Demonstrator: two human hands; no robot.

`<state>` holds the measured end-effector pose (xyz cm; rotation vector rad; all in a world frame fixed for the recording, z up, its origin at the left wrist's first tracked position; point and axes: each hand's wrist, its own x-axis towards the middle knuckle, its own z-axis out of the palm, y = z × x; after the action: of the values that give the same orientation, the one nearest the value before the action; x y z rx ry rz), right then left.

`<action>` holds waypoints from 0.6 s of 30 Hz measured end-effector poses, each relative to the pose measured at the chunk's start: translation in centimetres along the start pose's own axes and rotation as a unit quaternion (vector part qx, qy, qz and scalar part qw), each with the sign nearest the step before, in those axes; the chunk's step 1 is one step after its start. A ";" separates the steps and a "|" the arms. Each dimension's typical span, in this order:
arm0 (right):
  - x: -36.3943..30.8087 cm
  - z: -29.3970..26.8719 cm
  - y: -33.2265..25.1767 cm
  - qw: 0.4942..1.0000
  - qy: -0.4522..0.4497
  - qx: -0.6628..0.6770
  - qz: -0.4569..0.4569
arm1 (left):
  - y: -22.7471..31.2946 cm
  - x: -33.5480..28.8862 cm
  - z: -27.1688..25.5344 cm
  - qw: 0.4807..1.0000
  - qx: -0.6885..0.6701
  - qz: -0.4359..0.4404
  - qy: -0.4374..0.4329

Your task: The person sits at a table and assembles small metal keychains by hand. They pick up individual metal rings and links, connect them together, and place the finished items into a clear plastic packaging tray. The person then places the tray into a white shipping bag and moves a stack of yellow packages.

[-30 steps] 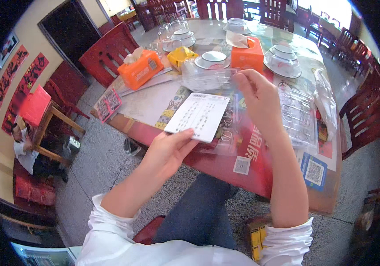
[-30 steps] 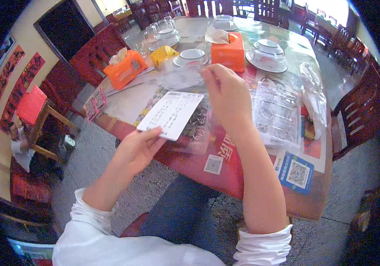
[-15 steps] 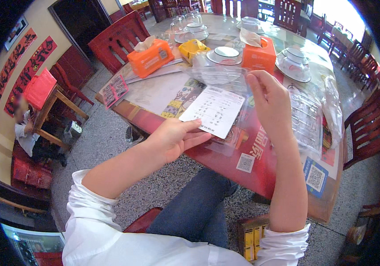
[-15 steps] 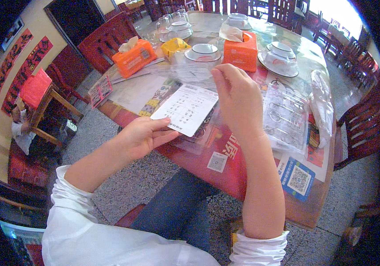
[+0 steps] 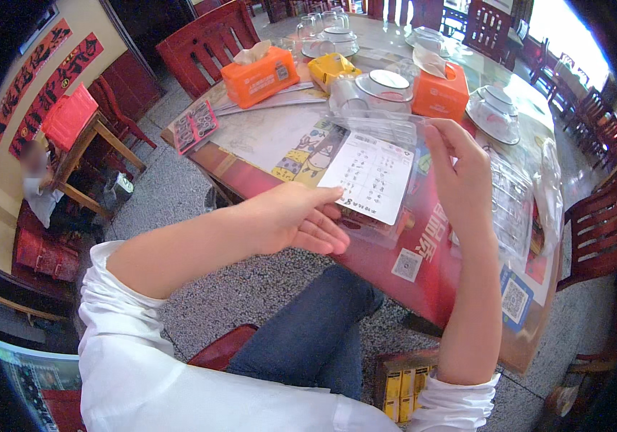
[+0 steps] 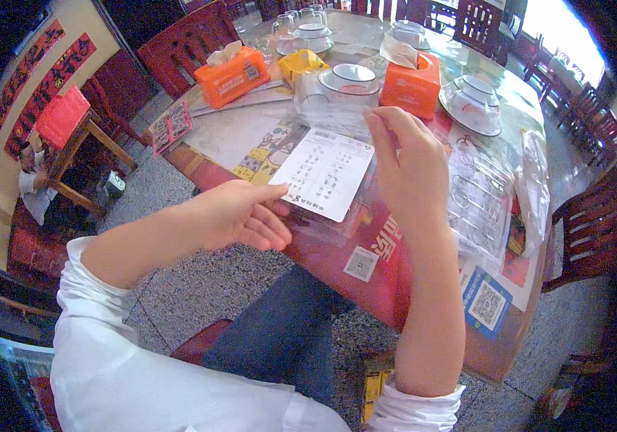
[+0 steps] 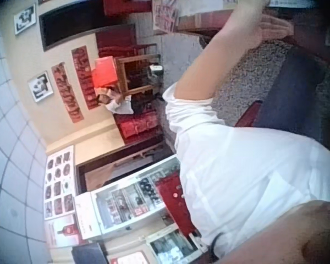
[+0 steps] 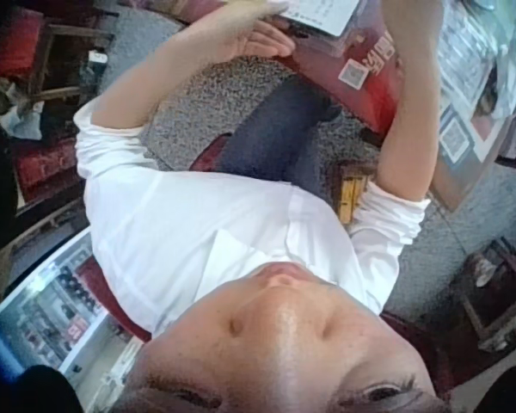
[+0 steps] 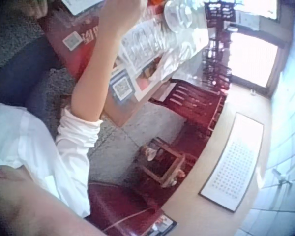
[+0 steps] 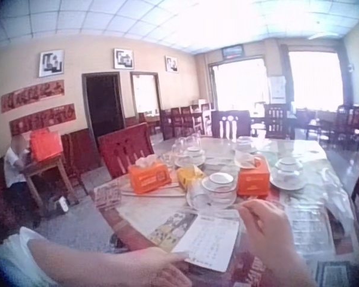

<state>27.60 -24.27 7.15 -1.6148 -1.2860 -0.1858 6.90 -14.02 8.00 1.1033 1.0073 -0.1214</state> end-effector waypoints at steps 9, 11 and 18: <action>0.1 -2.4 -0.2 0.987 -0.156 0.029 0.003 | -0.8 2.5 -4.9 0.841 0.294 0.392 0.228; 0.1 -2.9 -0.1 0.972 -0.232 0.043 -0.002 | 0.0 4.3 -6.4 0.854 0.202 0.429 0.215; -2.0 1.5 2.5 0.974 -0.155 -0.135 0.093 | 2.4 10.1 -5.0 0.832 0.308 0.397 0.235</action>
<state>28.10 -24.18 3.73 -2.0490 -1.3765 0.0121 10.93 -5.04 1.91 2.1497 0.8642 0.5692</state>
